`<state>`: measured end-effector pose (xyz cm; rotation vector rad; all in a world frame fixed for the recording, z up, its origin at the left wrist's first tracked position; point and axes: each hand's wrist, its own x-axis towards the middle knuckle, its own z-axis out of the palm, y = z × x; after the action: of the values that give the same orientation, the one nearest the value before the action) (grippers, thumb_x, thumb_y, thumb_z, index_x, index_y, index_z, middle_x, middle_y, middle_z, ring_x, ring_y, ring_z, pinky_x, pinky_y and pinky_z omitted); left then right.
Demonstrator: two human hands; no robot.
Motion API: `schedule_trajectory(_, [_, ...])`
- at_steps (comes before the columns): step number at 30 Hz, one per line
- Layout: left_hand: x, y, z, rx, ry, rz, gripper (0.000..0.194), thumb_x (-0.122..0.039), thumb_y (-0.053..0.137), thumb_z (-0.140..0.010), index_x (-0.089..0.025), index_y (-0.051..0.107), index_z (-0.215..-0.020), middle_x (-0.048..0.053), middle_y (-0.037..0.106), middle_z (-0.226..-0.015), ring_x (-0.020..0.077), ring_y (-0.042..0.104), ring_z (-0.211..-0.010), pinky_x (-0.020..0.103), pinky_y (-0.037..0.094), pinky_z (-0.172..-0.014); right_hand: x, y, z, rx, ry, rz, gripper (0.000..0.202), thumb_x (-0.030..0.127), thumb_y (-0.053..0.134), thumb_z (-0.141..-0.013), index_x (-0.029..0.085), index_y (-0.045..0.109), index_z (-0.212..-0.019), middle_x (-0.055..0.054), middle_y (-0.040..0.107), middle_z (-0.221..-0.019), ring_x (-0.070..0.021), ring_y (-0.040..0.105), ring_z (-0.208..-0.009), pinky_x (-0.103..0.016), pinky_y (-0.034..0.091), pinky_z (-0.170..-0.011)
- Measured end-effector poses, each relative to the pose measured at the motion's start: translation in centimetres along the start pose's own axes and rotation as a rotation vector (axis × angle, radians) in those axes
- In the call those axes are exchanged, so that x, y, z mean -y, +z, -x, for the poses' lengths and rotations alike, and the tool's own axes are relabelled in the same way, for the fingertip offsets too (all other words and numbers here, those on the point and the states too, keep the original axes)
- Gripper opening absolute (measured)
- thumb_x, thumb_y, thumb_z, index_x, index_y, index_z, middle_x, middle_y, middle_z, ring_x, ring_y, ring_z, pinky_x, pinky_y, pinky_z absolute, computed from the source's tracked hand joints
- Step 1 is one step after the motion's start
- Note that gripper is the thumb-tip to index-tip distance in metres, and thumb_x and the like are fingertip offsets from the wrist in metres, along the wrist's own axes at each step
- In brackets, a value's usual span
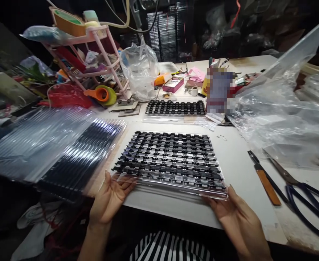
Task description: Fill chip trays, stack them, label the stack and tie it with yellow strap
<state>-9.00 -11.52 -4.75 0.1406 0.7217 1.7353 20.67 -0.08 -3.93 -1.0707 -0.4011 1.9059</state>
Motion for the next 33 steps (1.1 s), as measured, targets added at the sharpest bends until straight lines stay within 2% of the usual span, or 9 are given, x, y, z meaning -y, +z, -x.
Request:
schedule_trajectory(3, [0.0, 0.1, 0.1, -0.019, 0.007, 0.014, 0.043, -0.036, 0.031, -0.096, -0.017, 0.069, -0.091, 0.012, 0.072, -0.101, 0.0268, 0.065, -0.1, 0.045, 0.048, -0.09, 0.0, -0.7, -0.3, -0.004, -0.069, 0.105, 0.015, 0.032, 0.064, -0.076, 0.023, 0.073, -0.084, -0.008, 0.072, -0.089, -0.0283, 0.065, -0.093, -0.043, 0.061, -0.075])
schedule_trajectory(6, [0.0, 0.0, 0.1, -0.035, 0.011, 0.014, 0.045, -0.037, 0.03, -0.096, -0.017, 0.069, -0.09, 0.012, 0.072, -0.1, 0.0279, 0.065, -0.099, 0.046, 0.049, -0.088, -0.2, -1.1, -0.4, 0.001, -0.122, 0.17, 0.018, 0.036, 0.064, -0.077, 0.022, 0.072, -0.085, -0.008, 0.071, -0.088, -0.0275, 0.065, -0.092, -0.041, 0.061, -0.075])
schedule_trajectory(9, [-0.1, 0.0, 0.1, -0.042, 0.01, 0.016, 0.045, -0.036, 0.029, -0.096, -0.016, 0.069, -0.091, 0.012, 0.072, -0.098, 0.0276, 0.066, -0.097, 0.045, 0.049, -0.088, -0.5, -1.1, -0.3, 0.005, -0.17, 0.181, 0.017, 0.036, 0.065, -0.078, 0.022, 0.071, -0.084, -0.005, 0.071, -0.086, -0.0233, 0.066, -0.087, -0.034, 0.062, -0.069])
schedule_trajectory(12, [-0.1, -0.1, 0.1, -0.04, 0.018, 0.013, 0.045, -0.035, 0.029, -0.096, -0.016, 0.07, -0.089, 0.013, 0.072, -0.095, 0.0273, 0.066, -0.096, 0.045, 0.049, -0.088, -0.6, -0.8, -0.1, 0.022, -0.207, 0.205, 0.016, 0.037, 0.07, -0.075, 0.022, 0.07, -0.08, -0.003, 0.07, -0.082, -0.0181, 0.066, -0.072, -0.027, 0.062, -0.062])
schedule_trajectory(16, [-0.1, -0.1, -0.1, -0.031, 0.031, -0.011, 0.044, -0.036, 0.03, -0.096, -0.015, 0.069, -0.096, 0.015, 0.071, -0.1, 0.0285, 0.065, -0.098, 0.044, 0.05, -0.087, -0.6, -0.4, 0.1, 0.041, -0.231, 0.248, 0.023, 0.042, 0.071, -0.073, 0.021, 0.07, -0.08, -0.003, 0.071, -0.082, -0.0147, 0.064, -0.062, -0.023, 0.06, -0.058])
schedule_trajectory(23, [0.0, -0.1, -0.2, -0.044, 0.052, 0.0, 0.048, -0.04, 0.027, -0.096, -0.016, 0.068, -0.093, 0.013, 0.072, -0.097, 0.0271, 0.067, -0.096, 0.042, 0.052, -0.084, -1.0, -0.2, 0.3, 0.036, -0.308, 0.289, 0.028, 0.046, 0.067, -0.076, 0.018, 0.069, -0.077, -0.006, 0.072, -0.076, -0.0168, 0.066, -0.061, -0.029, 0.059, -0.063])
schedule_trajectory(28, [-0.1, -0.1, -0.2, -0.024, 0.055, 0.016, 0.049, -0.041, 0.026, -0.096, -0.015, 0.068, -0.095, 0.014, 0.071, -0.1, 0.0286, 0.066, -0.097, 0.043, 0.052, -0.085, -1.0, -0.1, 0.4, 0.022, -0.347, 0.369, 0.03, 0.046, 0.059, -0.083, 0.018, 0.069, -0.08, -0.006, 0.07, -0.07, -0.0183, 0.064, -0.058, -0.031, 0.055, -0.059])
schedule_trajectory(33, [0.0, -0.1, -0.1, 0.0, 0.05, 0.045, 0.049, -0.04, 0.026, -0.096, -0.015, 0.067, -0.097, 0.013, 0.072, -0.098, 0.0275, 0.066, -0.096, 0.043, 0.052, -0.085, -1.1, 0.0, 0.5, 0.079, -0.383, 0.374, 0.031, 0.046, 0.054, -0.086, 0.019, 0.069, -0.087, -0.008, 0.07, -0.073, -0.0225, 0.064, -0.067, -0.034, 0.052, -0.058])
